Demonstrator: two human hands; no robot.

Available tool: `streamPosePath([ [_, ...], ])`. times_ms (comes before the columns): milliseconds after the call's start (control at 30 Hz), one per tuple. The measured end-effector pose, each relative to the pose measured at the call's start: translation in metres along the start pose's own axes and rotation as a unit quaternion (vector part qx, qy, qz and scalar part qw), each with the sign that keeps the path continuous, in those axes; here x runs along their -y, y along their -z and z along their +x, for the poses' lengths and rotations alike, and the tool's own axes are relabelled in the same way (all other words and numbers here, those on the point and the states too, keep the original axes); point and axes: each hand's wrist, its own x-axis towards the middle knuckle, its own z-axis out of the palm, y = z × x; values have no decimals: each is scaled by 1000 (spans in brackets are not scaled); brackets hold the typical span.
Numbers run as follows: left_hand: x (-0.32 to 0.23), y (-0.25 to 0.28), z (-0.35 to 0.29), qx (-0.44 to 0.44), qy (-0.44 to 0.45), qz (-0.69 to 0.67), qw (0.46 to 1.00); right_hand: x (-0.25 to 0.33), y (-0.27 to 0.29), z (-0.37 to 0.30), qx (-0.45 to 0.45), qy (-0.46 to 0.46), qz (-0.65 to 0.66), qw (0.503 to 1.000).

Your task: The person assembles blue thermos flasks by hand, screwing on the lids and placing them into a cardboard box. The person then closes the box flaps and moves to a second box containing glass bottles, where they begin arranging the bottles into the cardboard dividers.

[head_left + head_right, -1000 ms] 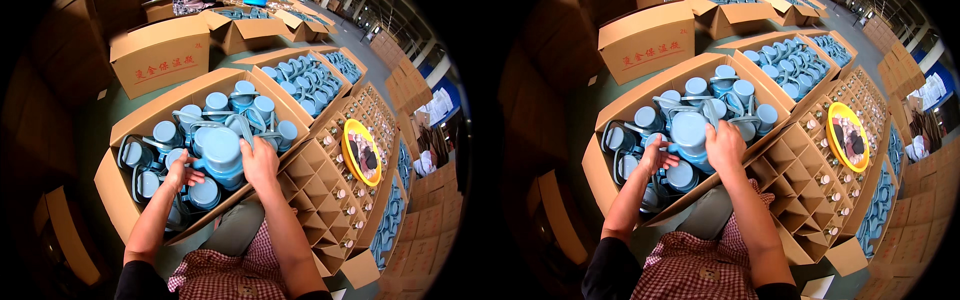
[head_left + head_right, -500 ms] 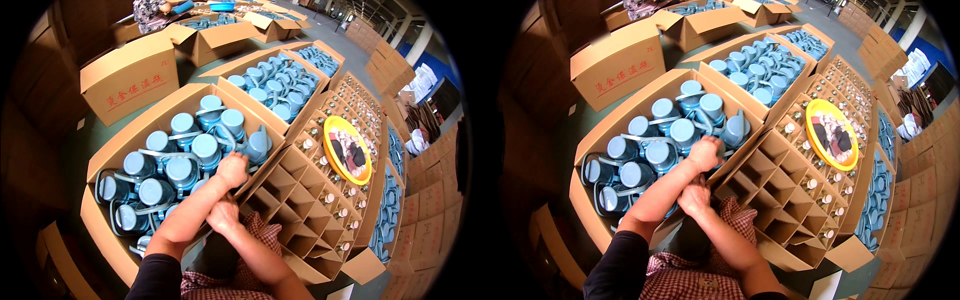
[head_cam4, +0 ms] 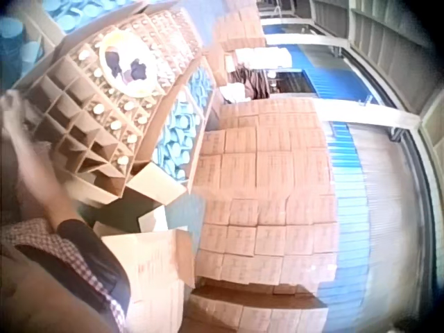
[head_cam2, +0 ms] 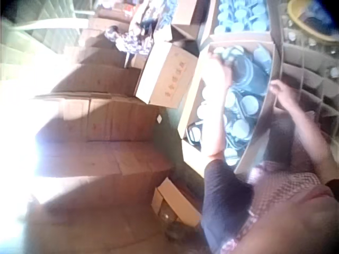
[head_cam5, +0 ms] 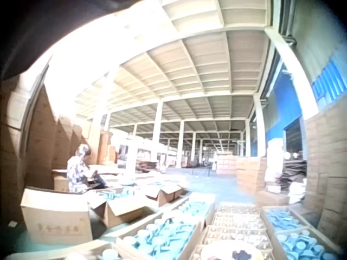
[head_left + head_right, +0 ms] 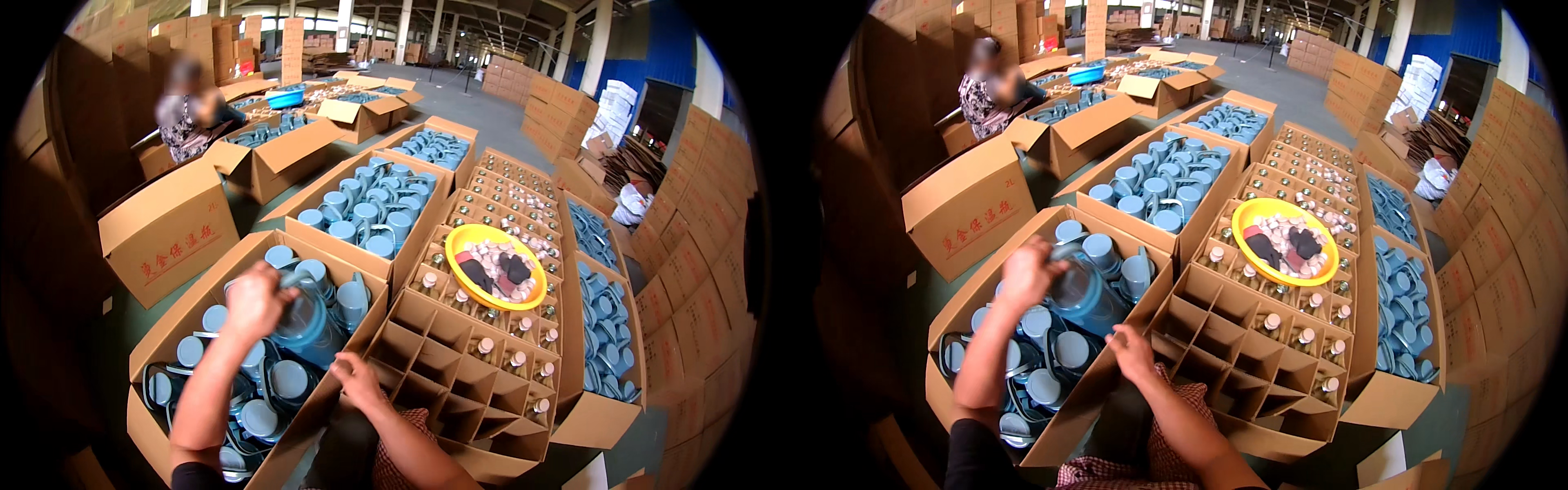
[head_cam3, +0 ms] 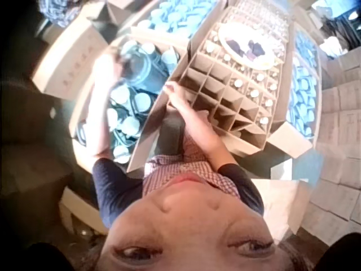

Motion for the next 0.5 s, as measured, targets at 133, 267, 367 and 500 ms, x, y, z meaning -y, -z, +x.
streamPosePath([
  [133, -33, 118, -44, -182, -26, -92, 979, -22, 30, 23, -128, -22, 158, 979],
  [267, -30, 168, -106, -225, 24, -278, 934, 1, 45, 23, -115, -71, 380, 915],
  [367, -17, 151, -141, -220, 88, -422, 875, 24, 98, 24, -160, 49, 494, 853],
  [500, -21, 85, -208, -97, 249, -492, 828, 85, 217, -10, -244, 150, 126, 950],
])
